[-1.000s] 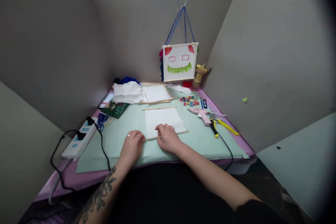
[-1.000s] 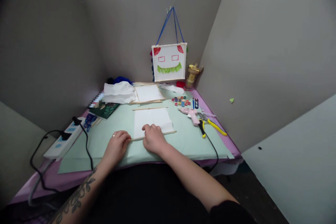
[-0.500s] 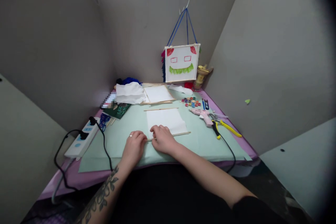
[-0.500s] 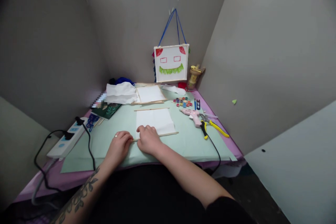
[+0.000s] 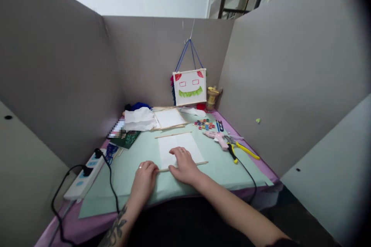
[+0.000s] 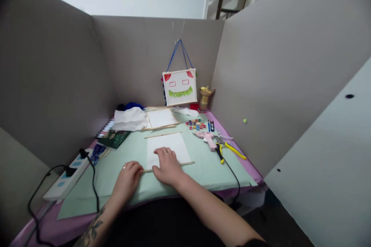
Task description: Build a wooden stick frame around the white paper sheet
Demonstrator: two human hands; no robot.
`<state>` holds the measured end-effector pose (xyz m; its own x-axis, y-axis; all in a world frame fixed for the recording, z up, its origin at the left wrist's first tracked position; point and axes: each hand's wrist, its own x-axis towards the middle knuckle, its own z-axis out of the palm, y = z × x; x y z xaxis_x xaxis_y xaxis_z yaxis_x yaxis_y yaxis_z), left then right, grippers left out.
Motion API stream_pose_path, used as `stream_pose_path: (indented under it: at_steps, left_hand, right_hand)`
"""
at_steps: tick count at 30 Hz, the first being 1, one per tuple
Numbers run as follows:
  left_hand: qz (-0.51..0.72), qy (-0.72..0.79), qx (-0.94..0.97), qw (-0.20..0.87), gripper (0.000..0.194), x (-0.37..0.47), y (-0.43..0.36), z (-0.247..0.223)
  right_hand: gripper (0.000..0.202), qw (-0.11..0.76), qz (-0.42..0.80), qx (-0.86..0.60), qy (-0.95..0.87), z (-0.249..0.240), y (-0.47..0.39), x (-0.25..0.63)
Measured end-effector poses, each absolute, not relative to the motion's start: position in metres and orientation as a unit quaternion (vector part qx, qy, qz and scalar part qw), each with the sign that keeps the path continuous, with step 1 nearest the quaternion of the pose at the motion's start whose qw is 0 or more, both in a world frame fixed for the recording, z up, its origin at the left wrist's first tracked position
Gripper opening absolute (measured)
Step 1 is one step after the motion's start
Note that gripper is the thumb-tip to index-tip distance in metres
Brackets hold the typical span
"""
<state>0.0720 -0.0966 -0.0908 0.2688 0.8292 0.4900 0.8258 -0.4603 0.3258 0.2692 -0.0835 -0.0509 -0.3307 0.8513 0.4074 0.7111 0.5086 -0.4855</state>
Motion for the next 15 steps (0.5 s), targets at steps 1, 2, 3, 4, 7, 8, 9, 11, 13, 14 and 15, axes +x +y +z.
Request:
stream_pose_path:
  at_steps: [1, 2, 3, 4, 7, 8, 9, 11, 13, 14, 15]
  left_hand:
    - [0.309, 0.521, 0.795, 0.004, 0.017, 0.072, -0.096, -0.091]
    - [0.31, 0.523, 0.794, 0.005, 0.017, 0.072, -0.096, -0.091]
    - [0.311, 0.524, 0.793, 0.007, 0.018, 0.071, -0.096, -0.091]
    - [0.312, 0.525, 0.792, 0.009, 0.018, 0.071, -0.096, -0.091]
    - [0.314, 0.528, 0.789, 0.015, 0.019, 0.071, -0.094, -0.092]
    - [0.316, 0.528, 0.788, 0.017, 0.019, 0.071, -0.094, -0.092]
    - [0.317, 0.528, 0.788, 0.019, 0.019, 0.071, -0.093, -0.092]
    - [0.319, 0.528, 0.787, 0.021, 0.019, 0.071, -0.093, -0.092]
    - [0.319, 0.527, 0.787, 0.022, 0.02, 0.07, -0.092, -0.093]
    - [0.319, 0.526, 0.788, 0.023, 0.02, 0.07, -0.092, -0.093]
    - [0.32, 0.525, 0.788, 0.023, 0.021, 0.07, -0.092, -0.093]
  right_hand:
    - [0.038, 0.351, 0.103, -0.489, -0.791, -0.051, -0.084, 0.28]
    - [0.036, 0.383, 0.095, -0.497, -0.773, -0.052, -0.085, 0.292]
    - [0.033, 0.408, 0.086, -0.506, -0.754, -0.055, -0.086, 0.305]
    - [0.028, 0.425, 0.078, -0.518, -0.738, -0.059, -0.087, 0.318]
    - [0.017, 0.422, 0.062, -0.557, -0.712, -0.077, -0.089, 0.355]
    - [0.018, 0.418, 0.06, -0.569, -0.706, -0.083, -0.09, 0.364]
    - [0.018, 0.416, 0.058, -0.577, -0.7, -0.088, -0.091, 0.37]
    - [0.018, 0.421, 0.055, -0.585, -0.69, -0.094, -0.092, 0.376]
    - [0.017, 0.422, 0.055, -0.586, -0.69, -0.096, -0.093, 0.375]
    - [0.016, 0.419, 0.057, -0.584, -0.693, -0.095, -0.093, 0.374]
    - [0.015, 0.414, 0.058, -0.583, -0.697, -0.095, -0.093, 0.372]
